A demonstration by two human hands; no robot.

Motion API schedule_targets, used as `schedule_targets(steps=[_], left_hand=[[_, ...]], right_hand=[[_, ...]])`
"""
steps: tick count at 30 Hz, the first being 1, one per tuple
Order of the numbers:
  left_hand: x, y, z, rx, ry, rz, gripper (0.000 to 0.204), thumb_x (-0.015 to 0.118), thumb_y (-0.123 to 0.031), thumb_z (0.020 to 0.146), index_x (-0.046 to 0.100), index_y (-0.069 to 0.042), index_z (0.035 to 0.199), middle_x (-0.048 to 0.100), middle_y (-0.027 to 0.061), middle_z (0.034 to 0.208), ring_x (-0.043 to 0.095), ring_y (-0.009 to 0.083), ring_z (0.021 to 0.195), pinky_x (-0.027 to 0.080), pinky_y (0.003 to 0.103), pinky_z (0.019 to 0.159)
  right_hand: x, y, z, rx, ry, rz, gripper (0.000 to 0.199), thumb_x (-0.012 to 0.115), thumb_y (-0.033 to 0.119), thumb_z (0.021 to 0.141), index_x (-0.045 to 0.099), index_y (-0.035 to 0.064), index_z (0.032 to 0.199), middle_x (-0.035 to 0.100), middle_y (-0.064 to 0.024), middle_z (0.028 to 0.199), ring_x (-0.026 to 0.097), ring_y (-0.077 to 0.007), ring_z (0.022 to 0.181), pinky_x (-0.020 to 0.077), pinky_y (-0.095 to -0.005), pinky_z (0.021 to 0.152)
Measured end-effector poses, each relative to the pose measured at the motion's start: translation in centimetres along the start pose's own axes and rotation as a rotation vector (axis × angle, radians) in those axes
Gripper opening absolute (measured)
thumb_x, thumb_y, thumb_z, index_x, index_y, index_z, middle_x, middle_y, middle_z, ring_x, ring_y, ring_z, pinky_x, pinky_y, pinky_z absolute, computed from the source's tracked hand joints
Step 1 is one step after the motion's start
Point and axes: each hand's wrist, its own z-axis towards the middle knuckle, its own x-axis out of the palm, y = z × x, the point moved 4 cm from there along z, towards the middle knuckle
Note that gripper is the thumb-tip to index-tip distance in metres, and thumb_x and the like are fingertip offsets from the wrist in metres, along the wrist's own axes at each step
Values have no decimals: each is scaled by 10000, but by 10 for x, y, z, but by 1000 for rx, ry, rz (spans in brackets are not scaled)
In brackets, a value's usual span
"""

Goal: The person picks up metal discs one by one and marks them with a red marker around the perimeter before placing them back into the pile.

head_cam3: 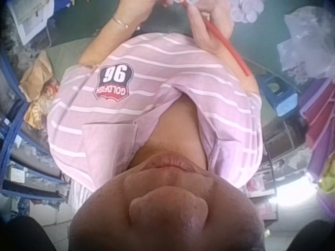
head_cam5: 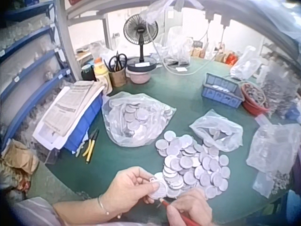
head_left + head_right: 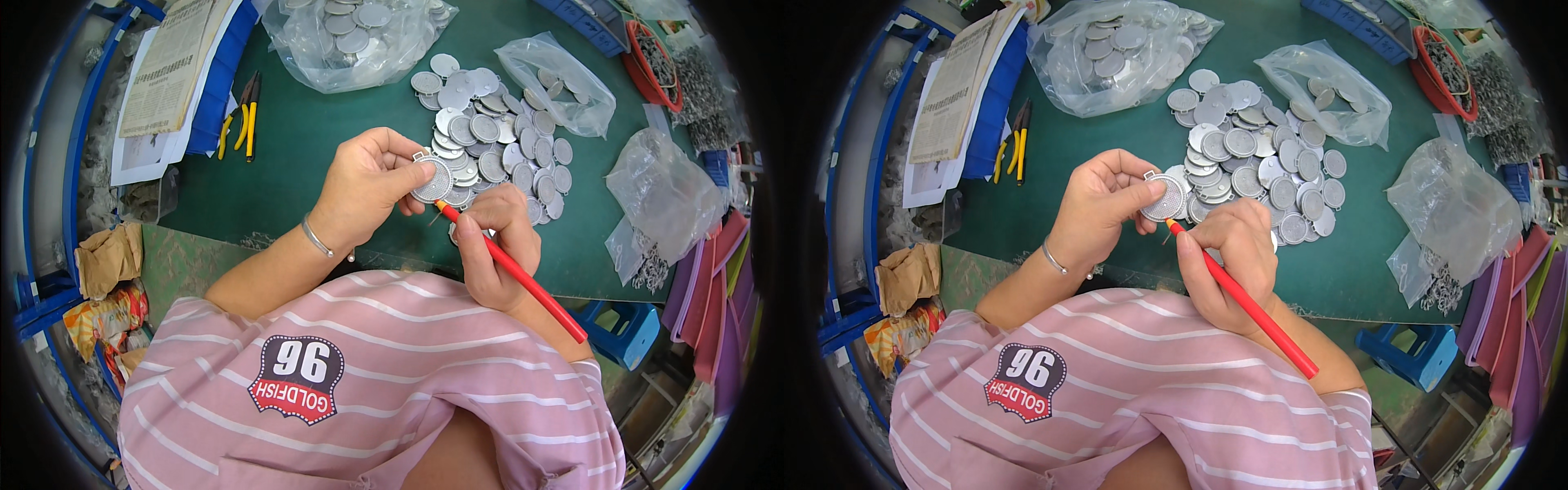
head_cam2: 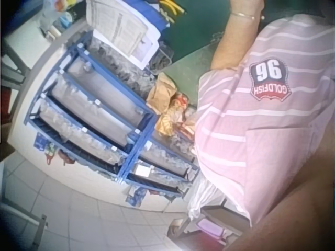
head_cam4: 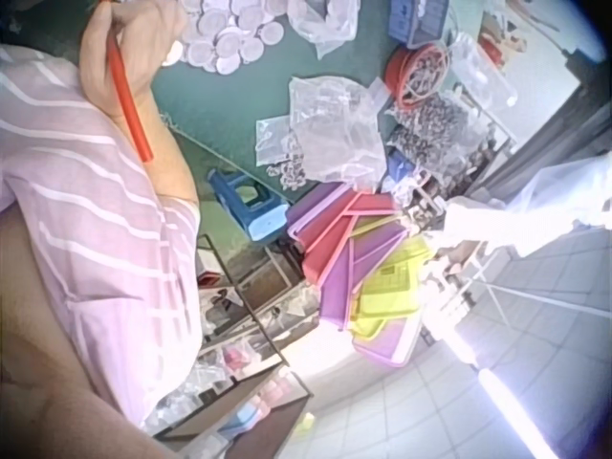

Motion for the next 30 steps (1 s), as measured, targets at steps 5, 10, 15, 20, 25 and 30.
schedule_targets(steps=[5,10,15,20,25,30], left_hand=[[-1,2,2,-8,-3,-51,188,635,-56,775,513,31,887,609,96,700,562,109,505,456,211,440],[2,1,4,-19,-7,-39,206,641,-64,773,507,41,888,600,86,685,567,103,508,451,208,436],[1,4,6,-28,-4,-82,209,645,-70,773,509,41,888,598,84,683,552,101,493,443,209,430],[0,2,6,-36,11,-86,165,632,-58,785,524,1,894,613,91,718,540,92,502,436,198,430],[-2,3,7,-17,19,-78,174,638,-62,783,534,10,902,615,92,726,541,93,509,439,199,433],[-1,3,7,-14,24,-51,184,639,-66,784,538,20,912,616,96,755,552,95,548,445,199,452]], right_hand=[[-1,-2,0,14,35,-8,138,619,-49,664,520,33,714,524,-73,632,480,-211,571,340,-312,612],[4,1,7,-22,22,13,137,625,-41,664,522,40,704,527,-65,643,486,-213,590,344,-321,620],[5,2,8,-29,85,24,136,624,-38,668,524,45,708,536,-61,657,496,-216,612,353,-324,634],[-7,-6,1,-19,-67,69,121,602,-39,693,516,42,720,534,-77,660,486,-215,595,359,-322,623],[-13,-8,-3,-7,-78,69,115,581,-42,716,503,36,751,528,-79,659,484,-210,597,361,-316,629],[-10,-8,-2,-3,-46,50,119,593,-35,716,506,37,752,534,-78,668,486,-211,595,363,-318,635]])
